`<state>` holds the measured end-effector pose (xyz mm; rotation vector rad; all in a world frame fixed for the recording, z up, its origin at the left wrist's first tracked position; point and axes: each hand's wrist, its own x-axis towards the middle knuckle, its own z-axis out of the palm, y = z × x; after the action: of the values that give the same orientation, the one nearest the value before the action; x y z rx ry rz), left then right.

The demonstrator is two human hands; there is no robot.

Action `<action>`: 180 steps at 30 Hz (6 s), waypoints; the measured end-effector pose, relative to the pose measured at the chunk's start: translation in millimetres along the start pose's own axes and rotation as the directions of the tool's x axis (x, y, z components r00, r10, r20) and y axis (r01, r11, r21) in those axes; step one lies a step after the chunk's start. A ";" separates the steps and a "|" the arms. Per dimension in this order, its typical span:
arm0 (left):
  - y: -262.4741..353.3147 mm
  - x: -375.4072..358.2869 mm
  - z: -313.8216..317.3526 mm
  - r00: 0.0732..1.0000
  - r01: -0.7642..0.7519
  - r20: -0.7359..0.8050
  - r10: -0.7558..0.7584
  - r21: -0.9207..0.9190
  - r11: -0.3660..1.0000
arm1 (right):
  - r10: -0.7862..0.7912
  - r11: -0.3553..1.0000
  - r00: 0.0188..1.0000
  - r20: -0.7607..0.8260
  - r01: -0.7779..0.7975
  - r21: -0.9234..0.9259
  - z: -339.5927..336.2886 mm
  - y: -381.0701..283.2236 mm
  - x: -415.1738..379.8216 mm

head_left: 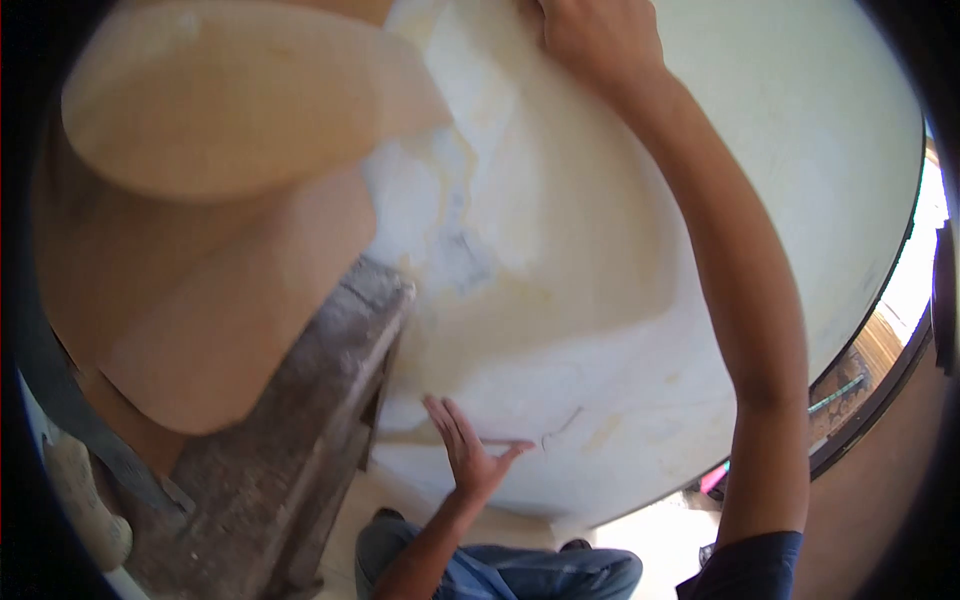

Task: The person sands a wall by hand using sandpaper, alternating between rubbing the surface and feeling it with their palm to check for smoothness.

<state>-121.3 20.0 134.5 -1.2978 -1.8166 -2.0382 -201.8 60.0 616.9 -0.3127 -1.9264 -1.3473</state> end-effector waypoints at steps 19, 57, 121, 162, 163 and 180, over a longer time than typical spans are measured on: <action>-26.0 -14.7 -20.1 0.887 -0.411 -0.250 0.388 -0.044 0.911 | -0.488 0.850 0.859 0.154 0.427 0.309 -3.9 -74.7 -368.0; -22.0 11.9 -42.6 0.715 -0.529 -0.514 0.475 0.046 0.847 | -0.188 0.930 0.971 0.149 0.128 0.344 48.6 -260.7 -352.7; -28.1 -121.8 26.2 0.448 0.588 0.839 -0.307 -0.018 0.809 | 0.146 -0.260 0.245 0.958 -0.925 0.276 -56.2 -186.8 -633.4; -28.7 -130.0 18.8 0.290 0.868 0.943 -0.165 -0.187 0.460 | -0.019 0.141 0.209 0.978 -0.968 0.209 -68.7 -193.1 -624.5; -27.4 -133.6 21.4 0.331 0.805 0.939 -0.088 -0.232 0.546 | -0.016 0.186 0.186 0.982 -0.965 0.186 -68.7 -192.5 -625.2; -13.2 -150.5 15.8 0.544 -0.013 0.813 0.208 -0.240 0.971 | -0.120 0.416 -0.071 0.990 -0.909 -0.015 -81.3 -173.4 -621.8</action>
<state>-27.0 -28.2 25.7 -2.7384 -1.6906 -1.6446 161.0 47.6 76.9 -1.6767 -2.6404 0.7305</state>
